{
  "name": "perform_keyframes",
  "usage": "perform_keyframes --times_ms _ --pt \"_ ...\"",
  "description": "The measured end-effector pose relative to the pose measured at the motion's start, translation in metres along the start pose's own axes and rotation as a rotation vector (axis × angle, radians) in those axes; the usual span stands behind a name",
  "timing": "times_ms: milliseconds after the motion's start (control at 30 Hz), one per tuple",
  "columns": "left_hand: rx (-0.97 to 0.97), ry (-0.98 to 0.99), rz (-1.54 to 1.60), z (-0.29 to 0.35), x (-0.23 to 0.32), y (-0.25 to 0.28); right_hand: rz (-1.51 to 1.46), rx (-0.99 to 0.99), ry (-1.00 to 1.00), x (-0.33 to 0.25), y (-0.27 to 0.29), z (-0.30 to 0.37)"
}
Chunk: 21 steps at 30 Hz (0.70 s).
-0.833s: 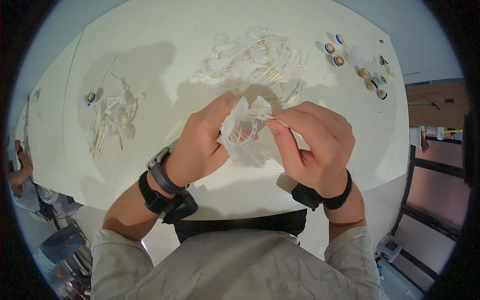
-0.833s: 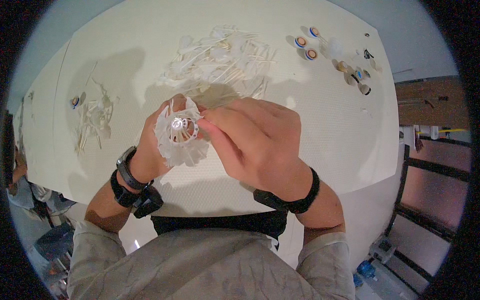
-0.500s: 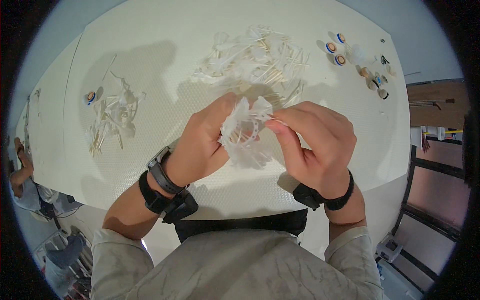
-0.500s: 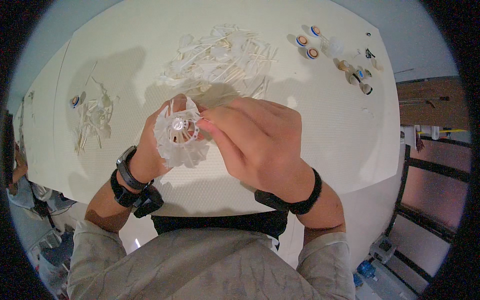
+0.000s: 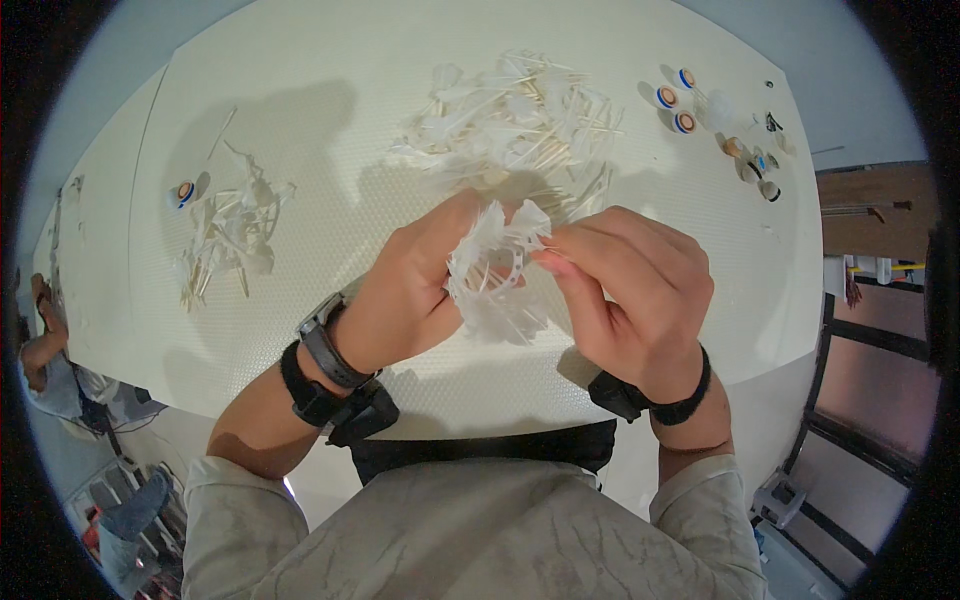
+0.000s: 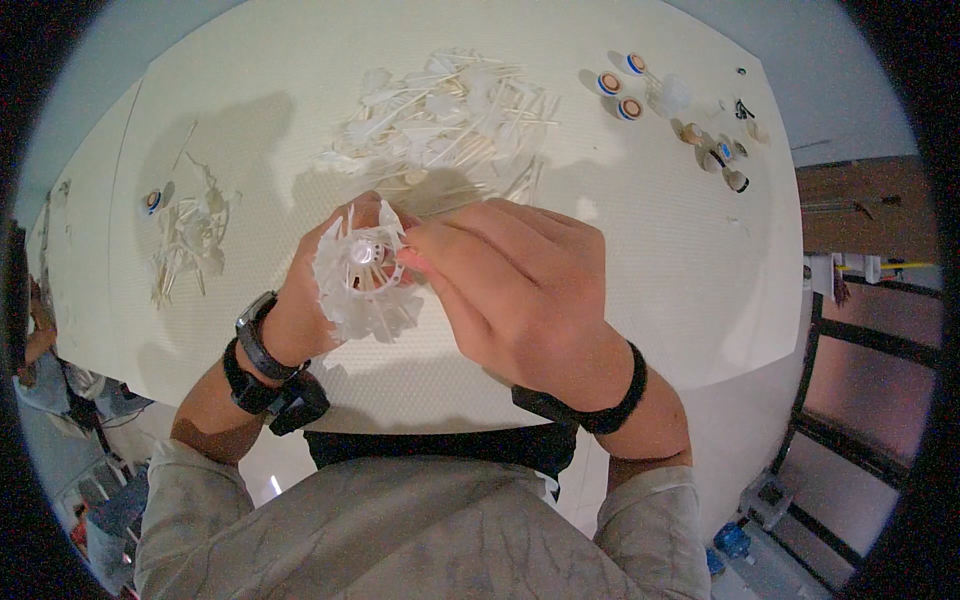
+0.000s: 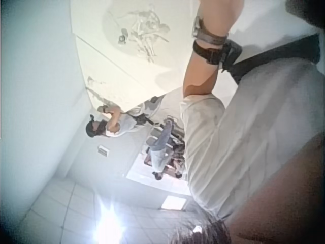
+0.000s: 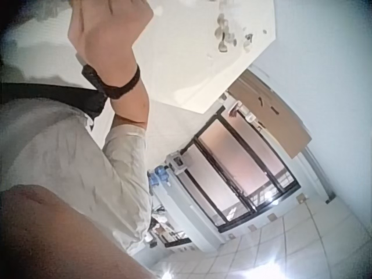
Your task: The person assembles a shuttlecock by inserting white feathers into a plastic base one at a time and then fits a cap onto the base.
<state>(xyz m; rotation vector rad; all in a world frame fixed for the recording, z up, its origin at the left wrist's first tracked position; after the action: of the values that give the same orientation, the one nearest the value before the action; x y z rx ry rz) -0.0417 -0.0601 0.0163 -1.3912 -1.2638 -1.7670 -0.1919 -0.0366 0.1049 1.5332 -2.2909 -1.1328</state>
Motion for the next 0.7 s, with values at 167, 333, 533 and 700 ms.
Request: perform_keyframes --times_ms 167,333,533,700 --pt "-0.023 -0.053 0.02 0.001 0.001 0.0 -0.07 -0.026 -0.053 0.005 -0.005 0.001" --pt "-0.026 -0.015 0.07 0.001 -0.004 -0.001 -0.109 0.03 -0.082 0.005 -0.005 0.0" --pt "0.006 -0.034 -0.032 0.001 -0.004 0.0 -0.134 0.019 -0.096 0.007 -0.007 0.001" --pt "0.006 -0.017 -0.041 0.002 -0.005 -0.002 -0.193 0.03 -0.141 0.011 -0.01 0.005"
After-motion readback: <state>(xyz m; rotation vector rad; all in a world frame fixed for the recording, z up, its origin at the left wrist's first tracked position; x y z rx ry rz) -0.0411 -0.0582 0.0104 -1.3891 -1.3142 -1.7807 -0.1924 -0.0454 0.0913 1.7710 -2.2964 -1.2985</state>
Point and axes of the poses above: each hand's wrist, its own z-axis away from the middle knuckle, its own y-axis out of the back of the hand, x = y × z, the point moved 7 cm from there along -z, towards the middle knuckle, and after that the axes turned 13 degrees about y, right-handed, at the moved point
